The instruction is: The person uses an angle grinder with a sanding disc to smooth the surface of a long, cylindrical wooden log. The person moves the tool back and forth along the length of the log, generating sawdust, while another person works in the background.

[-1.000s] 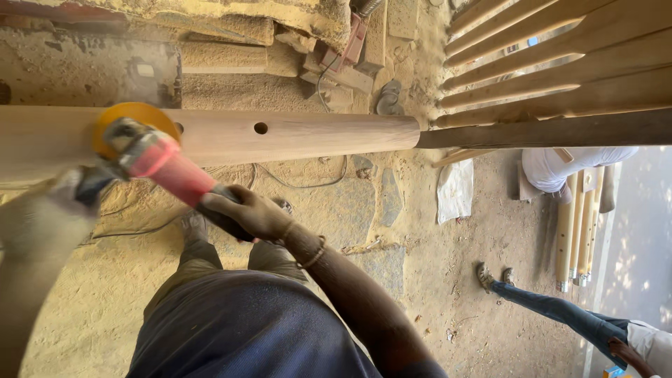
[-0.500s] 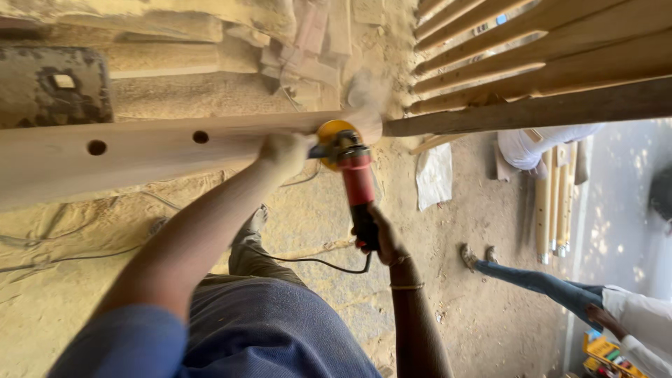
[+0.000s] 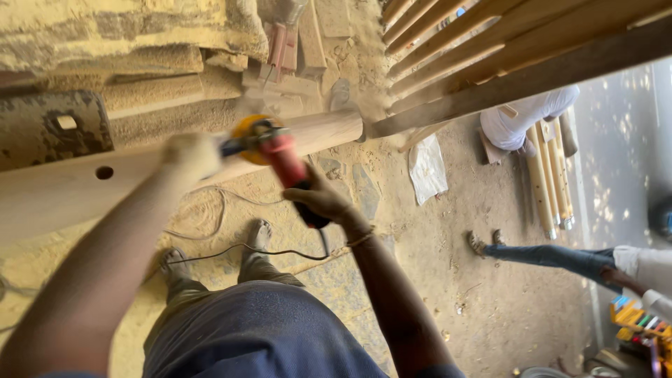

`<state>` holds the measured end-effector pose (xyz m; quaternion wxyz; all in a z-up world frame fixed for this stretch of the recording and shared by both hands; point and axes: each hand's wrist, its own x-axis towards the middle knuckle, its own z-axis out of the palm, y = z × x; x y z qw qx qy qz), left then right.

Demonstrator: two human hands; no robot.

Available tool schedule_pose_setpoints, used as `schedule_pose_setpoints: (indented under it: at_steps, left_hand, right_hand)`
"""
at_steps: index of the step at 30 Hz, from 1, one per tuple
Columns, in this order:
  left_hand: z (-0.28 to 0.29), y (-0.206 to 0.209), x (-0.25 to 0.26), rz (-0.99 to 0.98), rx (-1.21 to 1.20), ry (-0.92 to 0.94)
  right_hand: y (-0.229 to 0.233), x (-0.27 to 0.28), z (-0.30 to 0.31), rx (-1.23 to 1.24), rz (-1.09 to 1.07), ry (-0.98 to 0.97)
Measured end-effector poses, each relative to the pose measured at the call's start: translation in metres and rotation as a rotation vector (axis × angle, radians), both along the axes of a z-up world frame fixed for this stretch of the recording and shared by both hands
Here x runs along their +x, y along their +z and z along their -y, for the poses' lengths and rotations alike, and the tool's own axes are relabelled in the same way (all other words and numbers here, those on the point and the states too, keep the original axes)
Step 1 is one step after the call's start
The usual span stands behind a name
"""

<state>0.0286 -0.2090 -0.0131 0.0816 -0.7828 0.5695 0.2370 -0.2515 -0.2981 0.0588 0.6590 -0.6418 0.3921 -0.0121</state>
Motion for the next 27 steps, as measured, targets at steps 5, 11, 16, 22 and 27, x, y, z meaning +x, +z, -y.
schedule_pose_setpoints:
  at_steps: [5, 11, 16, 22, 27]
  left_hand:
    - [-0.088, 0.033, 0.075, 0.183, 0.007, 0.052]
    - [-0.222, 0.036, 0.050, 0.142, -0.926, 0.183]
    - [-0.324, -0.032, 0.029, 0.056, -0.509, 0.428]
    - [-0.419, -0.077, 0.015, -0.163, -0.329, 0.629]
    - [-0.457, -0.115, 0.035, -0.213, -0.098, 0.683]
  right_hand:
    - [-0.009, 0.081, -0.061, -0.206, -0.019, 0.141]
    - [-0.043, 0.078, -0.042, -0.038, 0.235, -0.041]
    - [-0.077, -0.017, 0.044, -0.201, 0.060, -0.243]
    - [-0.057, -0.068, 0.097, -0.137, -0.185, -0.702]
    - [-0.047, -0.033, 0.042, 0.060, -0.023, -0.539]
